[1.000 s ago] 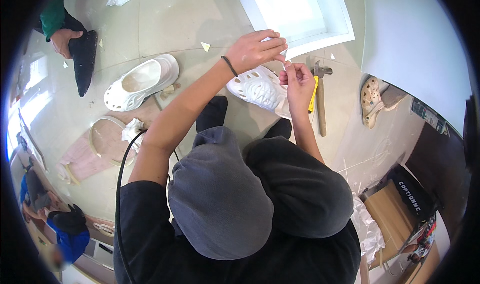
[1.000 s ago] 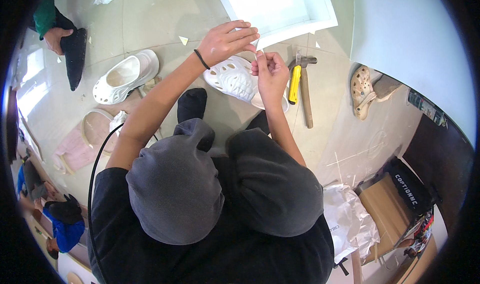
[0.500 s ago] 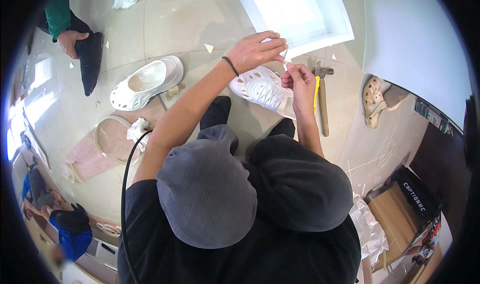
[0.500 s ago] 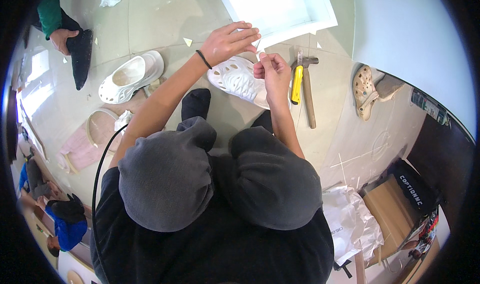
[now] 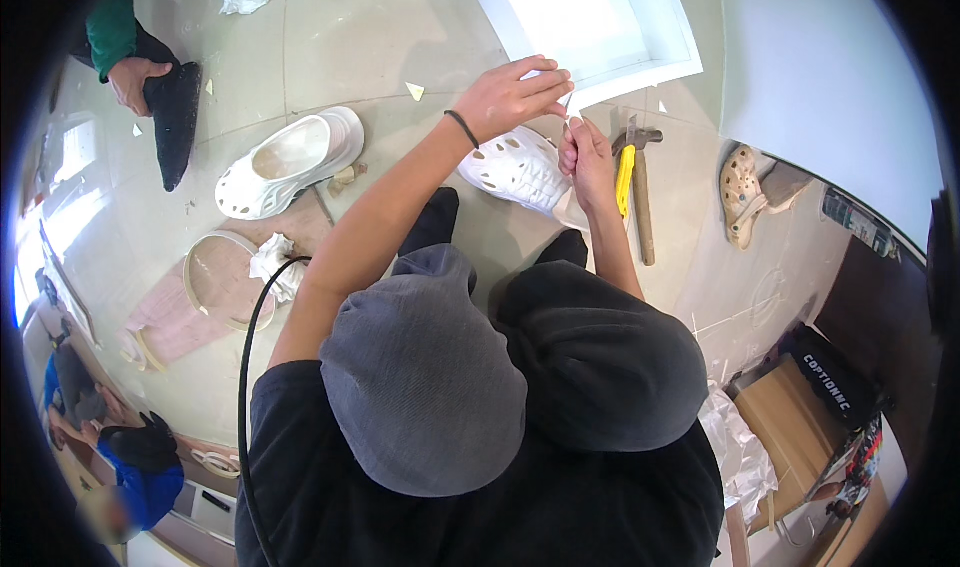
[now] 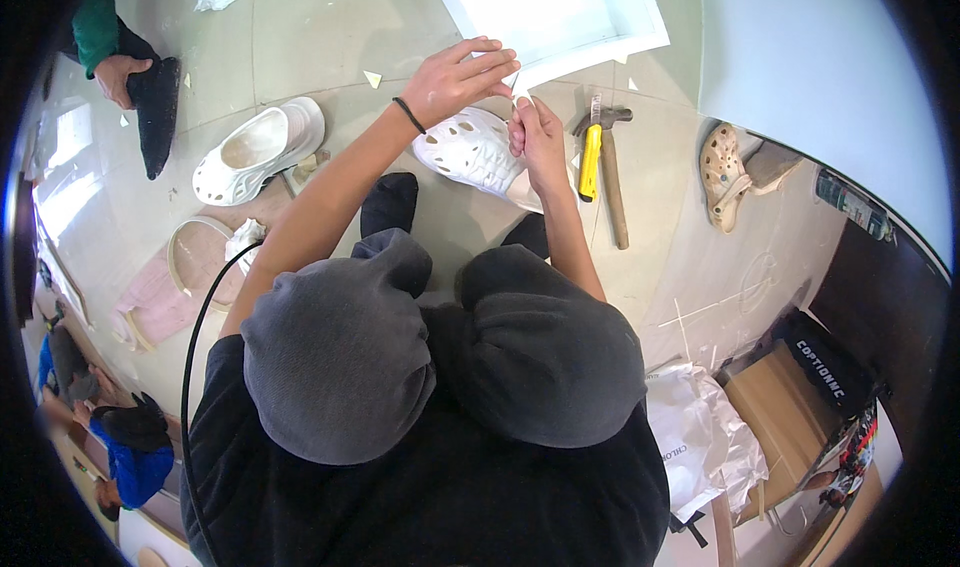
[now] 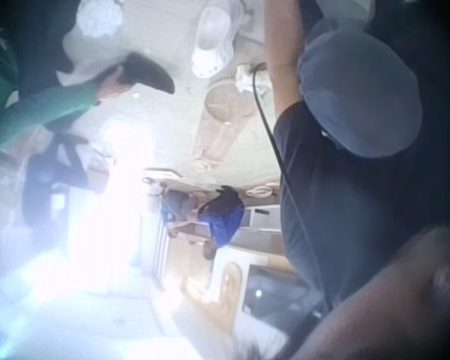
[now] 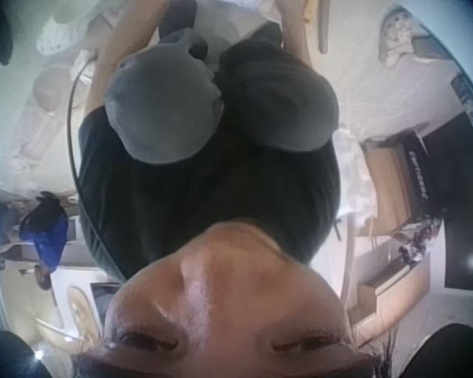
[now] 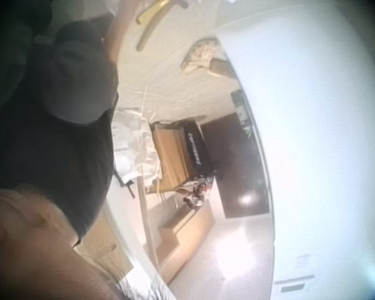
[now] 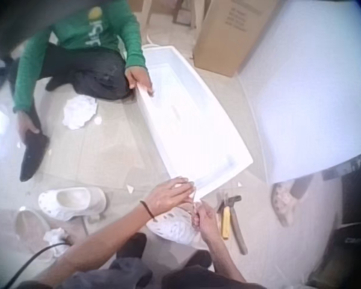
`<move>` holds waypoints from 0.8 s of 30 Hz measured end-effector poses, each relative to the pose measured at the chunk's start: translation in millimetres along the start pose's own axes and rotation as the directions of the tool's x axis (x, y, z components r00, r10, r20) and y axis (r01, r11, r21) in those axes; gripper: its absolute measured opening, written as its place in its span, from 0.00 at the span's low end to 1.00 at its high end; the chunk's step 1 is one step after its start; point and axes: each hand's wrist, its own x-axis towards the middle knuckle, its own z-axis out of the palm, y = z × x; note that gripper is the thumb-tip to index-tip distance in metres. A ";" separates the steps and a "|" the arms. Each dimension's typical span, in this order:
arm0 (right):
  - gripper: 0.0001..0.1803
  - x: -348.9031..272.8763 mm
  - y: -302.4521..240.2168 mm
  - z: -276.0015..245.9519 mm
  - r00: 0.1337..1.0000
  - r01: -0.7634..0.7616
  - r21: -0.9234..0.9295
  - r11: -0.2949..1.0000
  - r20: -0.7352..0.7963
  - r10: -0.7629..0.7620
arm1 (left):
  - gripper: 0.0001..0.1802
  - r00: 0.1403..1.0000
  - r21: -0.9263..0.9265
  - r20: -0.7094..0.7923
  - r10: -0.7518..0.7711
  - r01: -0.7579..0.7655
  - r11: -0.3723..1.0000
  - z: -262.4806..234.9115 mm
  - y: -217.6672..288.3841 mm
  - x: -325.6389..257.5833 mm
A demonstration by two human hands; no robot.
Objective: The person assembles a white drawer unit by hammering nails into its edges and using a utility knife to trim excess material. The person works on the floor with tools and parts laid out nearby.
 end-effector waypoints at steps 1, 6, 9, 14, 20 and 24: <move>0.17 2.1 -0.8 -7.5 1.000 -0.020 -0.062 0.998 -0.008 0.019 | 0.23 1.000 -0.003 -0.005 0.012 -0.012 1.000 1.7 2.2 0.8; 0.16 -4.6 -2.2 5.8 0.998 -0.041 -0.035 0.999 -0.039 0.039 | 0.23 1.000 0.016 0.022 -0.007 0.007 1.000 -6.0 -1.4 -0.7; 0.18 -10.4 -3.7 1.5 0.997 0.037 -0.193 0.980 -0.059 -0.049 | 0.22 1.000 0.012 0.005 0.011 -0.011 1.000 -5.1 -2.3 2.3; 0.20 -56.7 18.5 -21.0 0.996 0.089 -0.269 0.959 0.028 -0.085 | 0.22 1.000 -0.025 0.029 -0.012 0.012 1.000 -2.6 2.8 -0.7; 0.21 -74.8 -33.9 -70.1 0.974 -0.208 -0.973 0.101 -0.215 -0.070 | 0.29 0.978 -0.089 0.208 -0.003 0.022 0.996 -22.3 -2.0 1.6; 0.23 -62.9 -41.6 -97.0 0.954 -0.223 -0.970 -0.099 -0.196 -0.227 | 0.32 0.967 -0.117 0.250 -0.057 0.088 0.989 -31.0 7.3 8.2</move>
